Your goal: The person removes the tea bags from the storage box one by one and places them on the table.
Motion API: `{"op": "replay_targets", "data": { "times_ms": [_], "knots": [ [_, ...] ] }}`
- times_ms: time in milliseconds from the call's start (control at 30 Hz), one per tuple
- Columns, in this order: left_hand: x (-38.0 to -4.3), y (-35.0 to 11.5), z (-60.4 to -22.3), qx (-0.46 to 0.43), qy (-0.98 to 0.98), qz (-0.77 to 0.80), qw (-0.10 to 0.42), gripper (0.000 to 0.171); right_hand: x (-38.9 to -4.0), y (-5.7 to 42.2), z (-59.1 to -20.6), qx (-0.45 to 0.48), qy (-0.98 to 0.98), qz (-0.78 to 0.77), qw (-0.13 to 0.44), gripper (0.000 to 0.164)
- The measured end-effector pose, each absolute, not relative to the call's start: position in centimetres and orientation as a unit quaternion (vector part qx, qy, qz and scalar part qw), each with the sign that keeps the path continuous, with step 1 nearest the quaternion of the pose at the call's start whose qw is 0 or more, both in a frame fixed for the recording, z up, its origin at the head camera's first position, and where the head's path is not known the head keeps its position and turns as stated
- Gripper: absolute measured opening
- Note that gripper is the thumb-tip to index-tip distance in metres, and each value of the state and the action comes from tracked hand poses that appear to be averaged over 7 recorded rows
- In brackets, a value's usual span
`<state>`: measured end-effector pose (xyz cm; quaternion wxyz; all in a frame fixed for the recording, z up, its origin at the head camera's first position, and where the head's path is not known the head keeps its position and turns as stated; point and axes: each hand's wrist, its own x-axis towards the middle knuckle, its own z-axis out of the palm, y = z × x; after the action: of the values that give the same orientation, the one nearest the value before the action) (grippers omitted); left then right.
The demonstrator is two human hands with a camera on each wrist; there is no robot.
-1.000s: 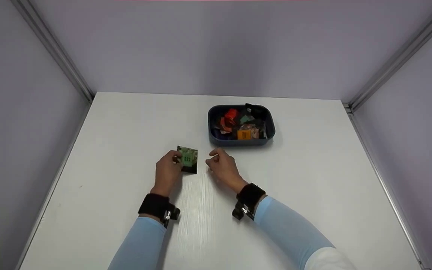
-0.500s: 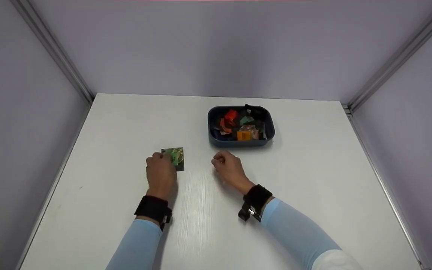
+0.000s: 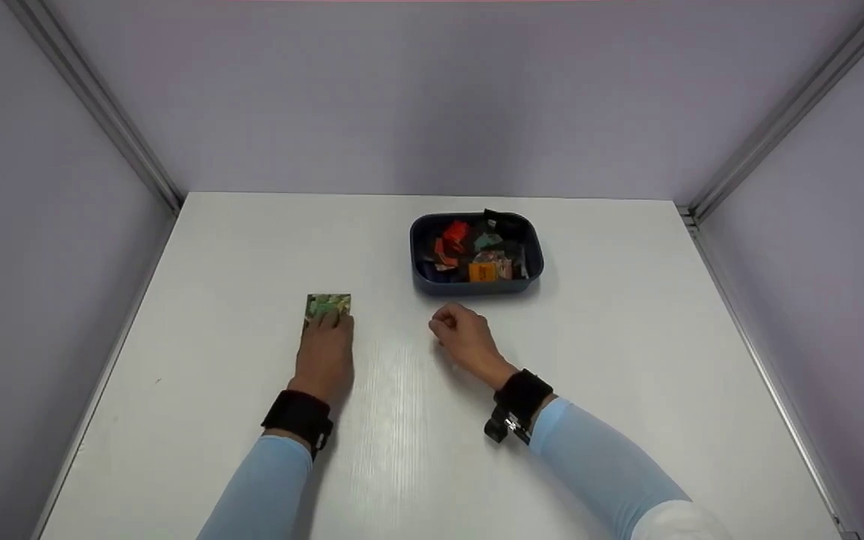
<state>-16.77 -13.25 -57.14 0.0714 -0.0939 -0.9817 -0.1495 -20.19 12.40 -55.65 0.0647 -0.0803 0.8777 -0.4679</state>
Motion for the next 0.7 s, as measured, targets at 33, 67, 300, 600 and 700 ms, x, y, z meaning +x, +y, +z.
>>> {"op": "replay_targets", "data": {
  "times_ms": [33, 67, 300, 600, 700],
  "knots": [
    [-16.9, -13.8, -57.1, -0.092, -0.981, -0.153, 0.068, 0.039, -20.2, 12.5, -55.7, -0.077, 0.878, -0.469, 0.065, 0.010],
    [-17.0, -14.4, -57.1, -0.090, -0.981, -0.157, 0.065, 0.038, -20.2, 12.6, -55.7, -0.075, 0.878, -0.469, 0.064, 0.010],
    [-16.7, -17.8, -57.4, -0.048, -0.977, -0.197, 0.059, 0.032, -20.6, 13.2, -55.8, -0.070, 0.878, -0.469, 0.065, 0.010],
    [-16.5, -17.8, -57.3, -0.035, -0.975, -0.206, 0.075, 0.028, -21.5, 14.6, -55.4, -0.060, 0.881, -0.465, 0.064, 0.012],
    [-16.4, -17.7, -57.2, -0.036, -0.975, -0.205, 0.081, 0.027, -22.2, 15.6, -54.9, -0.061, 0.887, -0.453, 0.062, 0.015]
  ]
}}
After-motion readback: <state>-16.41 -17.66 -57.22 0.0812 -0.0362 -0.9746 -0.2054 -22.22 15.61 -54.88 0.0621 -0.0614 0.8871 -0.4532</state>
